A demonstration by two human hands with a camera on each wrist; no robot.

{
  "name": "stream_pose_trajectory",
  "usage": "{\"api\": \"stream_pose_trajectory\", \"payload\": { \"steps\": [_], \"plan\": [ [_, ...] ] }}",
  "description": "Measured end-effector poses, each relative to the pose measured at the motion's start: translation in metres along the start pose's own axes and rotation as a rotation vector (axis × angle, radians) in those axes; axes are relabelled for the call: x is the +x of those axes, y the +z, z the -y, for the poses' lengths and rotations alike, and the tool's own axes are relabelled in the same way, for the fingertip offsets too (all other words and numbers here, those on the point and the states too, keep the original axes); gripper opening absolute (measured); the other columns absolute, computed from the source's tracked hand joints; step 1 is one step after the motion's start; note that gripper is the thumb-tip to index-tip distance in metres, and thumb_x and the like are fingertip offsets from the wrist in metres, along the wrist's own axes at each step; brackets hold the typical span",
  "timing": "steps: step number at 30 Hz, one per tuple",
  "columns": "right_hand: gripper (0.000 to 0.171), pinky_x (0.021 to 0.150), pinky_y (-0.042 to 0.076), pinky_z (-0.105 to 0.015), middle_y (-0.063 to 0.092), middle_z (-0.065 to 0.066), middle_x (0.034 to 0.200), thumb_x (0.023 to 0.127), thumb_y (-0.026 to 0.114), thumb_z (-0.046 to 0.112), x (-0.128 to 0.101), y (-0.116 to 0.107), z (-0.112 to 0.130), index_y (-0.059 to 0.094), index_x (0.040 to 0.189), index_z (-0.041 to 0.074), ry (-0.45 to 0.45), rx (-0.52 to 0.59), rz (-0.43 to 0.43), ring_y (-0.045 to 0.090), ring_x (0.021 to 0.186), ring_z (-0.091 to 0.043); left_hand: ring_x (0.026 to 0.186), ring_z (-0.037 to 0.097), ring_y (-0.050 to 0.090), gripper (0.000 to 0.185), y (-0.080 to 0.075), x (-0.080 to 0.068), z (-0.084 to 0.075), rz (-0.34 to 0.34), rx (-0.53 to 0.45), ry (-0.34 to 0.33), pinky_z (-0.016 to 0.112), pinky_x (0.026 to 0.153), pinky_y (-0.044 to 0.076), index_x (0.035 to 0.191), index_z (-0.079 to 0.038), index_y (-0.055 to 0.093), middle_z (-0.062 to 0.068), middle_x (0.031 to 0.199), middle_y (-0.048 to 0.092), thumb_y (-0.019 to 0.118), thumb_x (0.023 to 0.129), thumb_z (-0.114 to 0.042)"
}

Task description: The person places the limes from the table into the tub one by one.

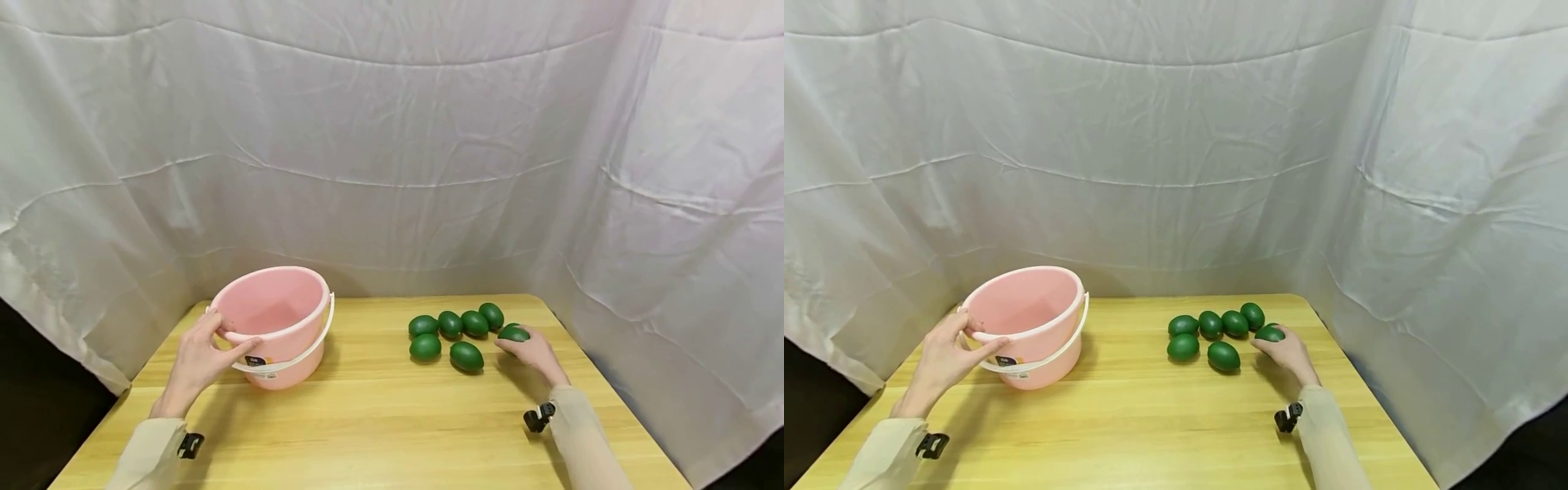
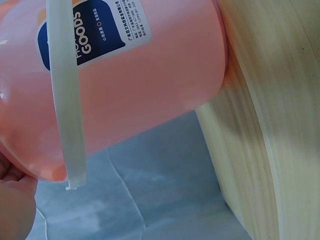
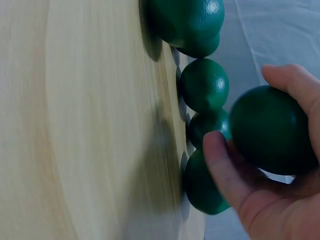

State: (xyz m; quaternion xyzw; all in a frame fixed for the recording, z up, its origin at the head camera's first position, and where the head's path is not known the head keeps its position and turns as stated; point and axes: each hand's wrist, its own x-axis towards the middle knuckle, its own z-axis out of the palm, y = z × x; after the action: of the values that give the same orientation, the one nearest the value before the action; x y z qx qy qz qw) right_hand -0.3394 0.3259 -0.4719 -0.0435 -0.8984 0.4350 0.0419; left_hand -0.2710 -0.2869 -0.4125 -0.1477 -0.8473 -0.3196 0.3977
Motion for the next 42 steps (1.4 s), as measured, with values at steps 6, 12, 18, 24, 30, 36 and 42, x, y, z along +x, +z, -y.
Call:
{"api": "stream_pose_trajectory", "payload": {
  "steps": [6, 12, 18, 24, 30, 36, 42],
  "plan": [
    [0.067, 0.078, 0.052, -0.027, 0.055, -0.023, 0.123, 0.085, 0.076, 0.032, 0.005, 0.004, 0.010, 0.044, 0.138, 0.006, -0.068, 0.120, -0.069, 0.063, 0.100, -0.028, 0.069, 0.020, 0.043, 0.045, -0.001, 0.000, 0.001, -0.008, 0.018, 0.012, 0.017, 0.066, 0.032, 0.076, -0.011, 0.053, 0.000, 0.075, 0.053, 0.094, 0.059, -0.017],
    [0.074, 0.077, 0.053, -0.019, 0.042, -0.020, 0.133, 0.083, 0.079, 0.027, 0.004, 0.009, 0.017, 0.037, 0.141, 0.006, -0.013, 0.332, -0.081, 0.054, 0.106, -0.022, 0.069, 0.019, 0.043, 0.046, -0.001, -0.001, 0.002, -0.004, 0.000, 0.038, 0.019, 0.058, 0.031, 0.076, -0.011, 0.053, -0.001, 0.074, 0.052, 0.095, 0.057, -0.015],
    [0.082, 0.080, 0.054, -0.019, 0.044, -0.014, 0.131, 0.079, 0.083, 0.036, 0.007, 0.016, 0.025, 0.038, 0.142, 0.007, 0.015, 0.425, -0.098, 0.059, 0.095, -0.009, 0.070, 0.017, 0.043, 0.047, 0.001, -0.001, 0.002, -0.015, 0.005, 0.044, 0.018, 0.062, 0.031, 0.076, -0.011, 0.053, -0.002, 0.074, 0.052, 0.095, 0.056, -0.014],
    [0.074, 0.083, 0.047, -0.023, 0.047, -0.016, 0.134, 0.081, 0.081, 0.033, 0.008, 0.021, 0.036, 0.045, 0.141, 0.009, -0.007, 0.381, -0.113, 0.053, 0.105, -0.018, 0.070, 0.019, 0.044, 0.046, 0.000, 0.000, 0.001, -0.016, 0.007, 0.049, 0.018, 0.060, 0.031, 0.076, -0.011, 0.054, -0.002, 0.075, 0.051, 0.095, 0.056, -0.014],
    [0.079, 0.082, 0.047, -0.025, 0.045, -0.017, 0.137, 0.080, 0.081, 0.039, 0.008, 0.027, 0.046, 0.043, 0.144, 0.013, 0.001, 0.383, -0.084, 0.050, 0.113, -0.026, 0.071, 0.018, 0.044, 0.045, 0.000, 0.001, 0.001, -0.019, -0.001, 0.049, 0.018, 0.060, 0.030, 0.076, -0.011, 0.054, -0.001, 0.074, 0.051, 0.095, 0.057, -0.014],
    [0.079, 0.087, 0.046, -0.030, 0.045, -0.016, 0.138, 0.082, 0.078, 0.043, 0.008, 0.035, 0.054, 0.041, 0.145, 0.014, 0.003, 0.395, -0.085, 0.051, 0.113, -0.026, 0.071, 0.015, 0.043, 0.045, 0.000, 0.001, 0.001, -0.011, 0.009, 0.039, 0.017, 0.060, 0.031, 0.076, -0.011, 0.054, -0.001, 0.074, 0.051, 0.095, 0.058, -0.016],
    [0.069, 0.095, 0.045, -0.043, 0.046, -0.015, 0.136, 0.084, 0.078, 0.034, 0.008, 0.045, 0.064, 0.044, 0.141, 0.016, -0.021, 0.427, -0.068, 0.051, 0.114, -0.030, 0.071, 0.019, 0.045, 0.045, 0.000, 0.000, 0.000, 0.006, 0.016, 0.013, 0.018, 0.059, 0.031, 0.076, -0.012, 0.053, -0.001, 0.075, 0.052, 0.095, 0.059, -0.018]
  ]
}}
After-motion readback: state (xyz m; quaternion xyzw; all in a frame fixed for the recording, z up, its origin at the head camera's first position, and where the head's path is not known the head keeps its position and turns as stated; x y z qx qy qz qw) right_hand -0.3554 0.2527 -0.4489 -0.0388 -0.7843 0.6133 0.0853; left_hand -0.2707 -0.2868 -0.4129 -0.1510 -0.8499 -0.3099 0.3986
